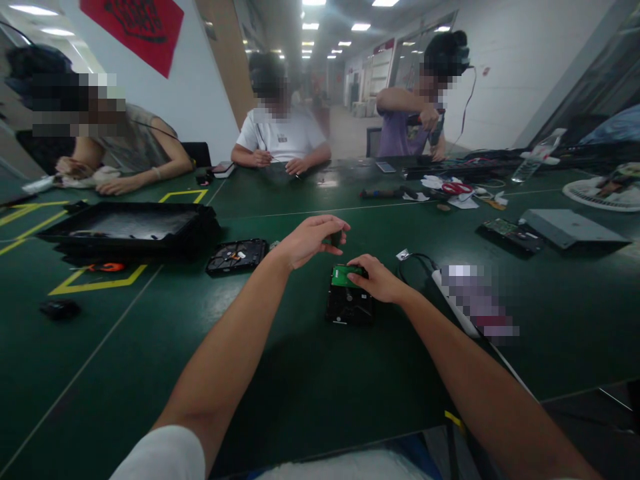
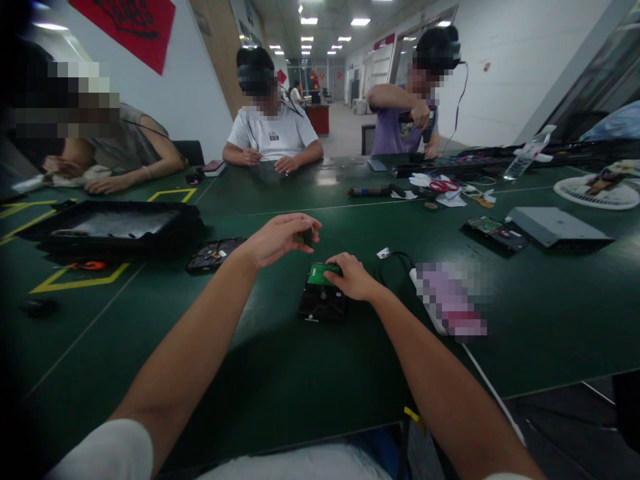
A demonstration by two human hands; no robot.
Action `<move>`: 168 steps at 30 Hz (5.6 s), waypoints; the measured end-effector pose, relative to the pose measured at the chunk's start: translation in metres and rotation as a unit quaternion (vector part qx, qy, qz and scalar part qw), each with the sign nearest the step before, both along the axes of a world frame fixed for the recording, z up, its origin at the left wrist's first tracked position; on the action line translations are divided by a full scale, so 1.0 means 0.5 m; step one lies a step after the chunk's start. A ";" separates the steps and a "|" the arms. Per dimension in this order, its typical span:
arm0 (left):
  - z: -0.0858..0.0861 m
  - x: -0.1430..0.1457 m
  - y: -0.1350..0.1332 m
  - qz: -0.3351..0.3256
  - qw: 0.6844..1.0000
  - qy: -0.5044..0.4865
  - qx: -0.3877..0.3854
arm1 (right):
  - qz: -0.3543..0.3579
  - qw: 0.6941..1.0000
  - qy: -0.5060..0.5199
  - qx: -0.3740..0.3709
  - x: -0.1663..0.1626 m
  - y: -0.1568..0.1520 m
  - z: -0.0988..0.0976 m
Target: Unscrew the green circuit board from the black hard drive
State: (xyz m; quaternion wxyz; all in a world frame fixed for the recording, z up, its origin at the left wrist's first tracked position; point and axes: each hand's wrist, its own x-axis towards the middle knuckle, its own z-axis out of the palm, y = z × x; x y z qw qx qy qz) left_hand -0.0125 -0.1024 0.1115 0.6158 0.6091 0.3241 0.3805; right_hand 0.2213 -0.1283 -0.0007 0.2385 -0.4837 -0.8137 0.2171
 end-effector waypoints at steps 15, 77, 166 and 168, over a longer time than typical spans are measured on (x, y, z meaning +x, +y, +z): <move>-0.001 0.002 0.002 0.022 1.000 -0.016 0.007 | -0.003 1.000 0.003 -0.004 0.001 -0.005 0.004; -0.002 0.005 0.002 0.031 1.000 0.002 0.002 | 0.003 1.000 0.006 0.005 0.004 0.000 -0.004; -0.014 -0.002 0.014 0.026 0.999 -0.019 -0.011 | -0.003 1.000 0.011 0.005 0.000 -0.006 0.008; -0.014 -0.001 0.013 0.024 1.000 -0.007 -0.003 | 0.000 1.000 0.012 0.009 0.000 -0.006 0.008</move>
